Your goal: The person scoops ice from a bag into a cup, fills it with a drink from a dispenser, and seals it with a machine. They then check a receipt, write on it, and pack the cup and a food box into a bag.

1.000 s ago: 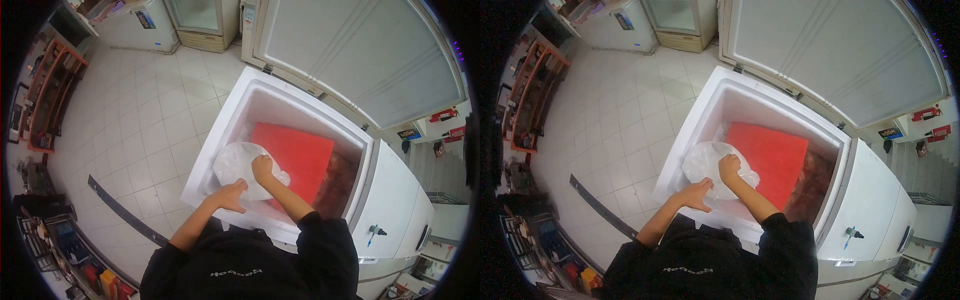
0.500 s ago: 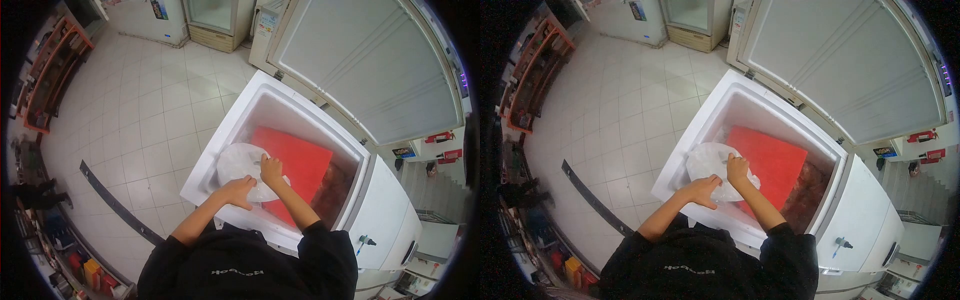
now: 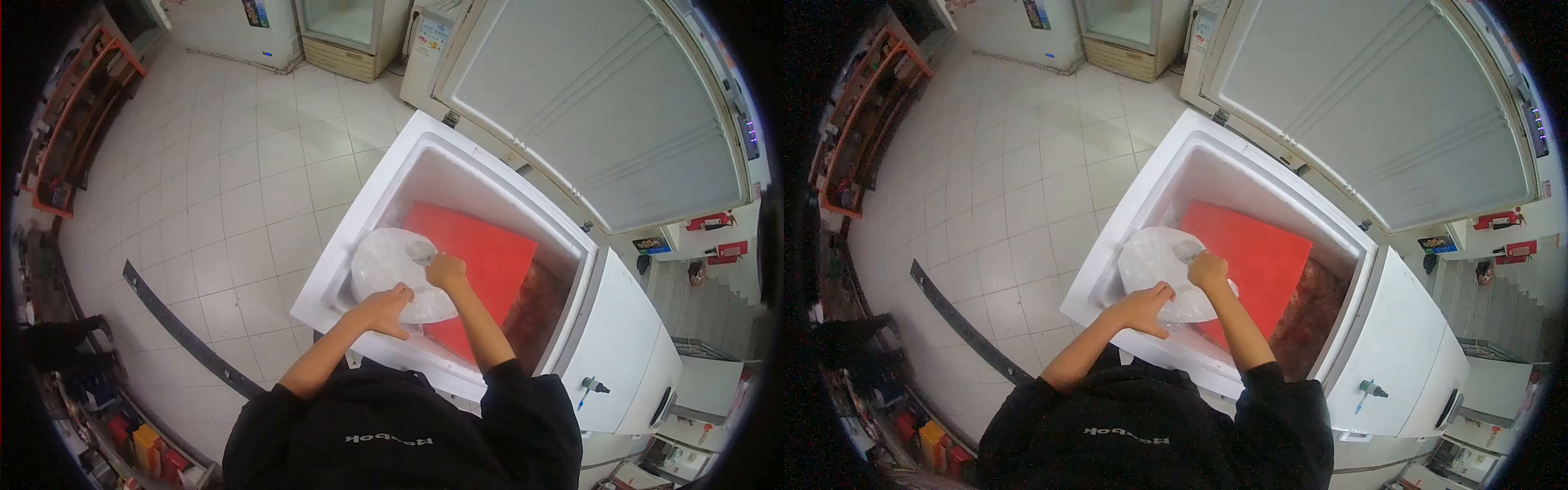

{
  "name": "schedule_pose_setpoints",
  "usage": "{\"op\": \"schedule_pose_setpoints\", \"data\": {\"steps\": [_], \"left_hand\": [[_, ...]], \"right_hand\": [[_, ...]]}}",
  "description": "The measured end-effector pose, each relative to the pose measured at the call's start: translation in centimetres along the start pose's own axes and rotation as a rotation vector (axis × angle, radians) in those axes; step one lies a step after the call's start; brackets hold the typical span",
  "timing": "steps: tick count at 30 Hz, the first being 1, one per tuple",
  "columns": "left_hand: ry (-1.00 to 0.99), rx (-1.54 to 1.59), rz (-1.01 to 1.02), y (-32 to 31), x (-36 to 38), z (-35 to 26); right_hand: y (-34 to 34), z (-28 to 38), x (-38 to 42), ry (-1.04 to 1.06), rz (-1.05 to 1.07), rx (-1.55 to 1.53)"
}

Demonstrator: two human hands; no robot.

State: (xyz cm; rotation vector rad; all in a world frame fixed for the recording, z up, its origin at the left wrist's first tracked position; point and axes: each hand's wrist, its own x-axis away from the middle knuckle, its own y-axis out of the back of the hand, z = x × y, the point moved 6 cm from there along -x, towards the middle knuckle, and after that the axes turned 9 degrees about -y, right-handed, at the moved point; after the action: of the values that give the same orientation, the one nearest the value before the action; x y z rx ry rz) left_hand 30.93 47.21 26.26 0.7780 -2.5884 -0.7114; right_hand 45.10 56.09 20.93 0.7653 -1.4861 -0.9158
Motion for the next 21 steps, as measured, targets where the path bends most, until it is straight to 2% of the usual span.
{"op": "schedule_pose_setpoints", "data": {"steps": [5, 8, 11, 14, 17, 21], "left_hand": [[0.001, 0.007, -0.005, -0.4, 0.2, 0.3], [0.008, 0.018, -0.017, -0.3, 0.2, 0.3], [0.02, 0.037, -0.022, -0.3, 0.2, 0.2], [0.027, 0.058, -0.014, -0.2, 0.3, 0.0], [0.012, 0.044, -0.021, -0.5, 0.3, 0.3], [0.012, 0.031, -0.009, -0.8, 0.3, 0.3]], "right_hand": [[6.0, -0.8, 4.8, 0.154, 0.021, 0.1], [8.1, -1.4, 7.0, 0.168, 0.112, 0.224], [5.5, -1.8, 6.1, 0.111, -0.037, 0.131], [0.3, -2.4, 3.7, 0.149, -0.006, 0.112], [-1.1, -1.8, 1.9, 0.061, -0.033, 0.032], [0.0, 0.8, 0.0, 0.04, -0.053, 0.085]]}}
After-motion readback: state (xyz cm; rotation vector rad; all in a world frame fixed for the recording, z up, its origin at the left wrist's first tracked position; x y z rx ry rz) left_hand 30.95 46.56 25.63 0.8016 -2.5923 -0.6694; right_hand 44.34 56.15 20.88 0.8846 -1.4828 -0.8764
